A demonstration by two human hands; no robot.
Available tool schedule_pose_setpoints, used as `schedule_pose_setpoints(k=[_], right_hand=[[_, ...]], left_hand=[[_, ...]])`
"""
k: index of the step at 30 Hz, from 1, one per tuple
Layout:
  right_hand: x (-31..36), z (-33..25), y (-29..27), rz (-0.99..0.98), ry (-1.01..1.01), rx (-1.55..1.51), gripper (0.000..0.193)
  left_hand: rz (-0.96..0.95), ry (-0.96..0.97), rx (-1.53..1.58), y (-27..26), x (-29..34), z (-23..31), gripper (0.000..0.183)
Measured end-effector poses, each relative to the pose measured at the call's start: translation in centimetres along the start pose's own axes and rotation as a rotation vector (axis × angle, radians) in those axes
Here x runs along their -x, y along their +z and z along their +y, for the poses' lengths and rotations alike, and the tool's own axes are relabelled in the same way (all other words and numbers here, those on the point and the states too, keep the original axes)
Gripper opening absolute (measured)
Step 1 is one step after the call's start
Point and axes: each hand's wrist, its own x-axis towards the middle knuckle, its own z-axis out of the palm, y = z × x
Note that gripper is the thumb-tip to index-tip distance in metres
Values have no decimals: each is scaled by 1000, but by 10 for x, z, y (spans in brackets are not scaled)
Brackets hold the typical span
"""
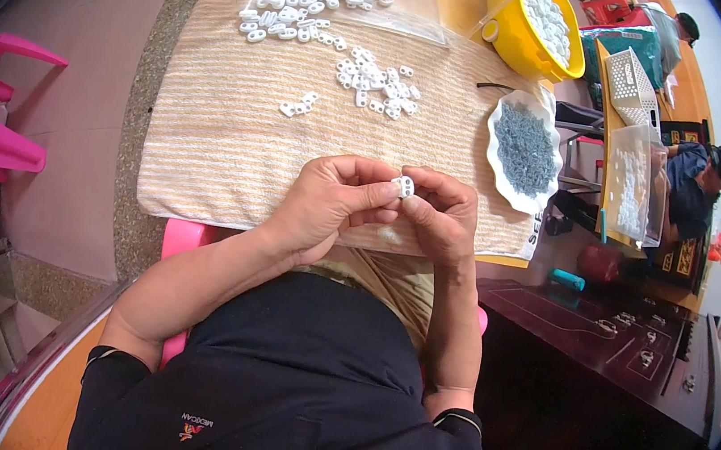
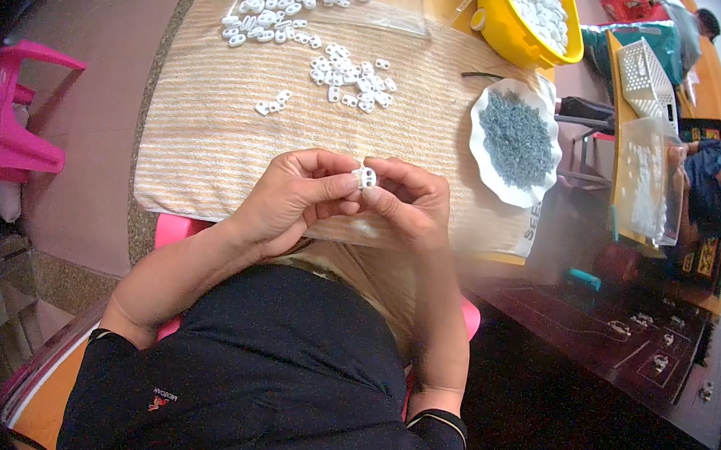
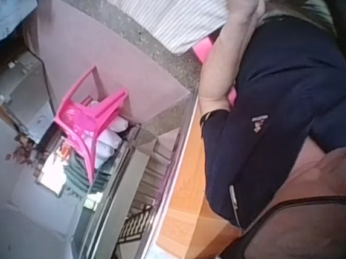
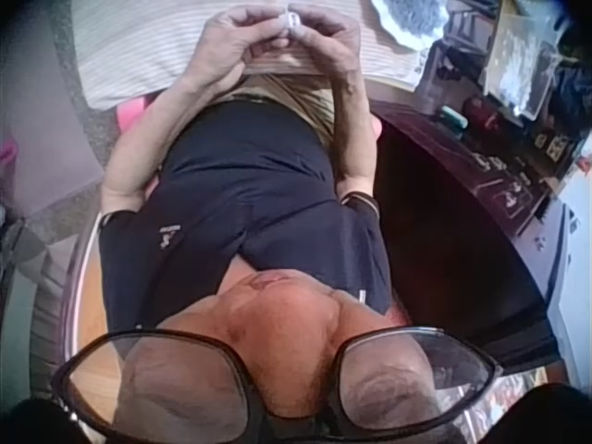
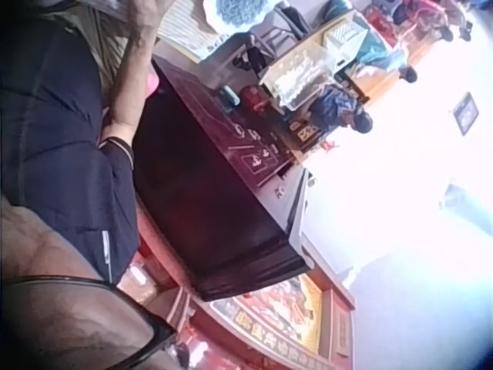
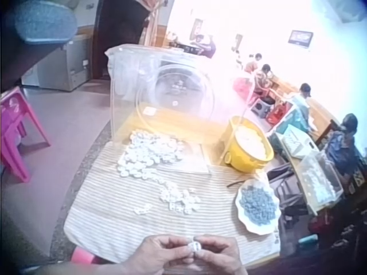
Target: Assembling small grey pins into white plastic circular components by hand at a workstation.
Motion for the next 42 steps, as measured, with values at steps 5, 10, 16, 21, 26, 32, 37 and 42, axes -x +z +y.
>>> schedule_pose_setpoints(k=[5, 10, 16, 21, 26, 32, 37, 42], right_hand=[[0, -1, 2, -32, -21, -25, 31], [-3, -1, 2, -70, -125, -26, 31], [-1, -5, 7, -96, -101, -79, 32], [1, -10, 9, -119, -81, -79, 31], [3, -13, 10, -119, -100, 5, 30], [6, -17, 6, -146, -78, 114, 30], [5, -20, 14, -133, -100, 83, 25], [4, -24, 15, -93, -48, 47, 21]], left_hand=[[-16, -11, 28, -1, 1, 0, 15], [-103, -41, 68, -1, -1, 0, 14], [-154, -48, 62, -1, 0, 2, 10], [-204, -64, 34, -1, 1, 3, 11], [-211, -52, -5, 3, 5, 4, 10], [-223, -12, -41, 3, 5, 0, 10], [-217, -20, -58, 4, 3, 0, 9], [-187, -26, -46, 2, 2, 1, 9]])
